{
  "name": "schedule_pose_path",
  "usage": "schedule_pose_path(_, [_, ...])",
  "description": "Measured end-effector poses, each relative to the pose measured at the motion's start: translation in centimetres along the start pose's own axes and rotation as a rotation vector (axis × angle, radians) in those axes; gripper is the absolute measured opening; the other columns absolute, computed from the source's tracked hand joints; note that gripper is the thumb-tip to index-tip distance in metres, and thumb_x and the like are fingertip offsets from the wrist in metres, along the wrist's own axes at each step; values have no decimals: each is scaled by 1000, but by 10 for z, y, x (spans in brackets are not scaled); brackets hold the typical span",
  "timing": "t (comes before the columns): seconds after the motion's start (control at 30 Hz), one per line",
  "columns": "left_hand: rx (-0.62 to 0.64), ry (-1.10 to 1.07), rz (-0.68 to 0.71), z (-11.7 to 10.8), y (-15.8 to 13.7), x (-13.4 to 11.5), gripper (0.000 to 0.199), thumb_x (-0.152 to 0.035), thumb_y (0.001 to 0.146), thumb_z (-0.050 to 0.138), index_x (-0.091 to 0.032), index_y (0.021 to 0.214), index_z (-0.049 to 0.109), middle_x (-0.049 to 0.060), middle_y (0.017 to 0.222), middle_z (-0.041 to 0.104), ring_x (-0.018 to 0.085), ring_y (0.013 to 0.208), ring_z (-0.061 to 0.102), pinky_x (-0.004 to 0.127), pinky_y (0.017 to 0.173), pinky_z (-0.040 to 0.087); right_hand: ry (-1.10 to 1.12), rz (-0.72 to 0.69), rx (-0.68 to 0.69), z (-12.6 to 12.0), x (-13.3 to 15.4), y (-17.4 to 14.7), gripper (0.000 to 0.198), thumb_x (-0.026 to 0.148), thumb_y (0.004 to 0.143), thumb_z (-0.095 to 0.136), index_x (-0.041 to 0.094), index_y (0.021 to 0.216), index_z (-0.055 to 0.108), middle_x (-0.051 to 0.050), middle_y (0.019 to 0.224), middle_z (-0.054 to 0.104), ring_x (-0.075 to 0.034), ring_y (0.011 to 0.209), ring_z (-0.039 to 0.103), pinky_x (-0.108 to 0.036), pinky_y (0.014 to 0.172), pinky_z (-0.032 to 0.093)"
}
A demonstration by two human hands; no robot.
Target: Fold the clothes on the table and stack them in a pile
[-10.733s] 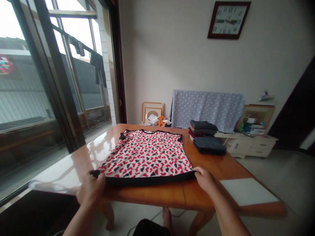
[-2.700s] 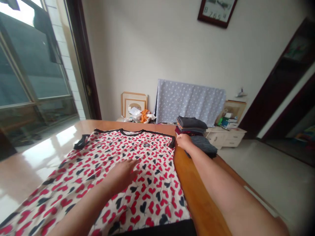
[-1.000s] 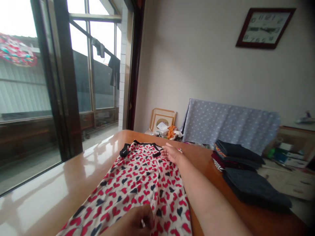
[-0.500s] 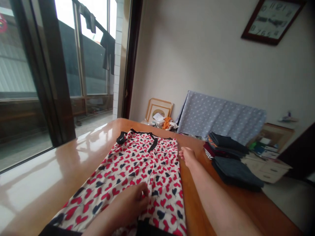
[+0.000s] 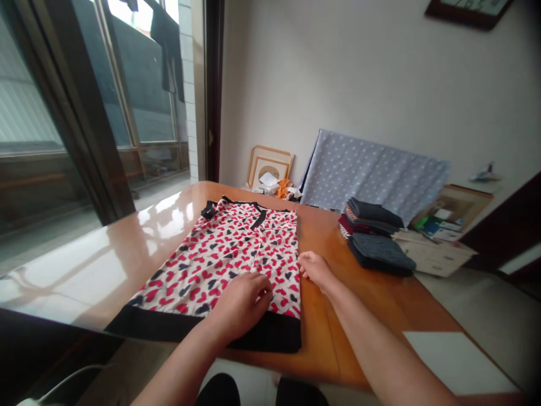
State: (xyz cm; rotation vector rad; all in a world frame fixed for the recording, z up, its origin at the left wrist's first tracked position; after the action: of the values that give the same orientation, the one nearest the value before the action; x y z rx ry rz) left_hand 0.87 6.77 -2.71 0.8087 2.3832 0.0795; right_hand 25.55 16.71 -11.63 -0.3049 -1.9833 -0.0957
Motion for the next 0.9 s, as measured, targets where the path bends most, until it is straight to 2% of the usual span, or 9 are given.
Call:
schedule_pose_path(0.13, [119, 46, 86, 24, -11, -28, 13, -33, 89, 58, -25, 91, 68, 4, 94, 63, 21, 92, 58, 30, 81, 43, -123, -113, -16, -4, -4, -26, 24, 35, 82, 60, 20, 100, 66, -1, 75, 68, -14, 63, 60, -23, 57, 45])
schedule_pose_path(0.27, [191, 103, 62, 41, -21, -34, 20, -40, 81, 68, -27, 95, 70, 6, 102, 62, 25, 99, 58, 36, 89, 44, -206, -193, 30, -3, -1, -43, 21, 35, 82, 58, 20, 93, 68, -1, 74, 68, -15, 67, 60, -23, 60, 45])
schedule_pose_path(0.37, [227, 93, 58, 44, -29, -40, 22, -41, 80, 68, -27, 97, 70, 6, 104, 62, 25, 100, 58, 35, 87, 45, -222, -207, 59, -4, 2, -53, 15, 33, 80, 61, 20, 83, 68, 0, 71, 68, -15, 66, 59, -22, 60, 43])
schedule_pose_path(0.5, [277, 61, 62, 38, -30, -46, 21, -40, 80, 67, -26, 94, 72, 6, 101, 66, 25, 97, 60, 33, 82, 45, -180, -155, 76, -6, -1, -56, 7, 28, 77, 66, 21, 74, 66, 1, 63, 65, -14, 60, 56, -21, 54, 38])
schedule_pose_path(0.6, [323, -5, 60, 32, -18, -44, 20, -39, 86, 59, -25, 94, 72, 4, 94, 69, 22, 86, 62, 29, 74, 43, -148, -130, 103, -5, -2, -46, 7, 26, 79, 64, 20, 76, 66, 2, 60, 62, -12, 52, 53, -19, 50, 34])
schedule_pose_path(0.7, [289, -34, 23, 25, 10, -32, 22, -35, 90, 52, -22, 92, 71, 4, 89, 70, 19, 77, 61, 27, 68, 42, -81, -90, 112, -9, 2, -26, 10, 28, 83, 61, 19, 79, 65, 3, 58, 61, -10, 48, 51, -19, 47, 34])
schedule_pose_path(0.8, [204, 1, 38, 23, 43, -23, 21, -30, 90, 50, -21, 86, 69, 4, 88, 68, 18, 78, 59, 26, 69, 41, 18, -26, 90, -19, 9, 3, 12, 30, 84, 61, 19, 79, 63, 3, 57, 61, -9, 45, 50, -18, 45, 32])
schedule_pose_path(0.9, [181, 43, 83, 33, 71, -17, 18, -28, 89, 51, -21, 86, 69, 6, 94, 67, 19, 83, 59, 27, 73, 43, 79, 12, 53, -28, 18, 40, 13, 30, 82, 63, 19, 78, 62, 2, 58, 62, -8, 44, 49, -17, 43, 28])
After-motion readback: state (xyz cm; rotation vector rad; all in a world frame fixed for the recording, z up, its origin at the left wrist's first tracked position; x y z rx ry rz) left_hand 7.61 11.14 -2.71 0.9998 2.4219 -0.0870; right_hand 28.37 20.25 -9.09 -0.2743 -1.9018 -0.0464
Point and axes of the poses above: each hand's wrist, its own y-axis towards the middle knuckle, its own z-axis out of the palm, x = y × z, the point moved 9 cm from there along y, towards the middle knuckle
